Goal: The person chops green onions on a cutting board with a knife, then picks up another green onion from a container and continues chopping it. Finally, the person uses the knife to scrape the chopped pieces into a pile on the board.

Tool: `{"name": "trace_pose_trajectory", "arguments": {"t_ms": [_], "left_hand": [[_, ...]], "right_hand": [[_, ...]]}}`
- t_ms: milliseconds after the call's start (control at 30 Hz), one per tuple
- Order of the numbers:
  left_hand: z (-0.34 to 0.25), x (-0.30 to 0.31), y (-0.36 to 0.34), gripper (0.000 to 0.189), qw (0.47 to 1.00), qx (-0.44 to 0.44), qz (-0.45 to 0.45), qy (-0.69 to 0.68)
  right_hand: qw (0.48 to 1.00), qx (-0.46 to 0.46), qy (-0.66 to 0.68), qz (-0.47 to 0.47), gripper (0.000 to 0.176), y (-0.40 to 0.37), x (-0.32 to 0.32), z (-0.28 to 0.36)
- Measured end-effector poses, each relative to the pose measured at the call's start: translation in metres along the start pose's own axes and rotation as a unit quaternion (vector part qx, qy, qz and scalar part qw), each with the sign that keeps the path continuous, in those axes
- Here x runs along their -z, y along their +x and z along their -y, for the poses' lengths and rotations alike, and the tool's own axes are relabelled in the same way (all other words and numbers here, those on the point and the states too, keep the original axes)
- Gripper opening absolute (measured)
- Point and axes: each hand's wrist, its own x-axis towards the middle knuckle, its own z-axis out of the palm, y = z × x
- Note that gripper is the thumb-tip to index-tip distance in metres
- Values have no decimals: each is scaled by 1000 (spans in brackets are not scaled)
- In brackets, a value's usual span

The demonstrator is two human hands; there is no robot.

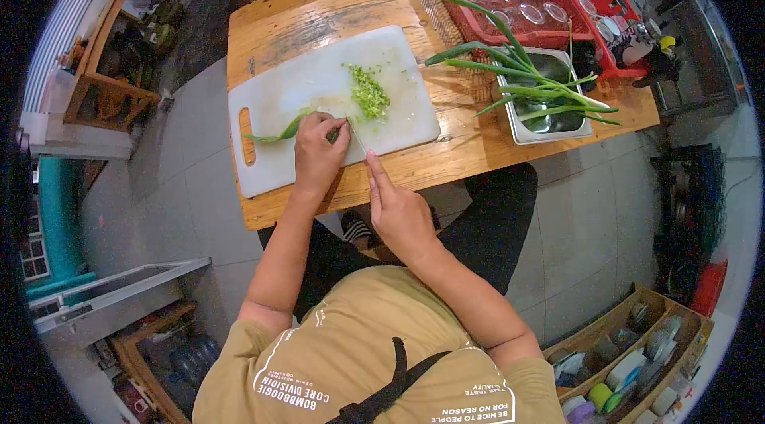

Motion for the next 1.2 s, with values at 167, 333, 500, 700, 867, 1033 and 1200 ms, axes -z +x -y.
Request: {"name": "trace_pose_trajectory", "arguments": {"t_ms": [167, 333, 500, 700, 867, 1033, 1200], "left_hand": [[0, 2, 1, 12, 1000, -8, 6, 13], [-2, 4, 1, 12, 1000, -8, 19, 14], [0, 7, -2, 11, 1000, -11, 9, 7], [-3, 7, -2, 11, 1000, 2, 6, 17], [-2, 8, -2, 12, 1000, 18, 3, 6], [-2, 3, 1, 11, 1000, 0, 10, -11], [-4, 6, 2, 11, 1000, -2, 23, -6]], "right_hand": [[1000, 1, -3, -1, 54, 7, -4, -2], [999, 16, -42, -7, 55, 21, -10, -2], [996, 23, -84, 2, 58, 5, -9, -1], [990, 44, -129, -29, 61, 21, -21, -7], [992, 34, -119, -13, 59, 2, -8, -8], [999, 24, -31, -19, 56, -2, -2, -8], [1000, 6, -22, 3, 55, 0, 4, -3]]}}
